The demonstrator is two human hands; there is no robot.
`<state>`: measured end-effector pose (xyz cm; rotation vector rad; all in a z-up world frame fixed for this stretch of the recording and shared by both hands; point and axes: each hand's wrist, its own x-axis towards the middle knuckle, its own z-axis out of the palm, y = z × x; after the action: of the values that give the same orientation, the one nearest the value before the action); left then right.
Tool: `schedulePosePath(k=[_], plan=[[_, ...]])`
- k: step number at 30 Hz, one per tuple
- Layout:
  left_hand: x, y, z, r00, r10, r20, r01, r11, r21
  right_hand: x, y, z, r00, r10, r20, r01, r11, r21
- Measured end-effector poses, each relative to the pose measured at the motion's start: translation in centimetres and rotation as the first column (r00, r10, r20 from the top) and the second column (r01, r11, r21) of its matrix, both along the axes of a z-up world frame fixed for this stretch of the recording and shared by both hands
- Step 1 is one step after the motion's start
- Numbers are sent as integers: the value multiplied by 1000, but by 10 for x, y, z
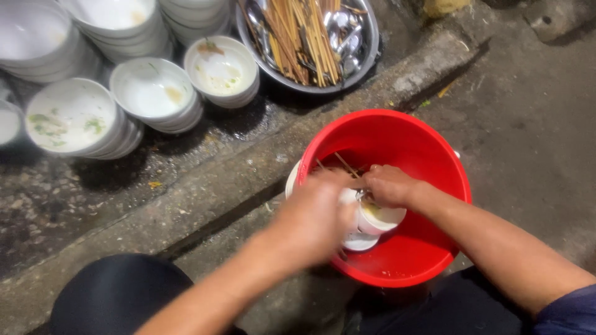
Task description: The person sorts used white bowls, chopsticks, and spoons from a red bucket into separate stacks and containers on the ground. They handle the items by hand, separating the bowls into a pile and placing the chopsticks and spoons into a metal tray.
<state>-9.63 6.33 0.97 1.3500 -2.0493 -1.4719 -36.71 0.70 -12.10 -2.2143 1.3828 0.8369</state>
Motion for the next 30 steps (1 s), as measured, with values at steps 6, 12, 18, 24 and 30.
schedulePosePath(k=[6, 12, 18, 24, 30], plan=[[-115, -23, -76, 896, -195, 400, 103, 965, 240, -33, -9, -56, 998, -68, 0, 68, 996, 50], [-143, -41, -141, 829, -181, 528, 20, 955, 295, -13, -4, 60, 993, -101, 58, 97, 993, 62], [-138, -30, -69, 823, -167, 542, -107, 893, 438, -27, -6, 10, 957, 23, 288, -22, 1000, -7], [-133, -25, -56, 854, -24, 520, -257, 849, 461, -32, -11, -4, 916, 224, 333, -180, 971, -160], [-146, -32, -154, 845, 50, 533, -313, 854, 416, -93, -41, -30, 907, 336, 255, -122, 788, -604]])
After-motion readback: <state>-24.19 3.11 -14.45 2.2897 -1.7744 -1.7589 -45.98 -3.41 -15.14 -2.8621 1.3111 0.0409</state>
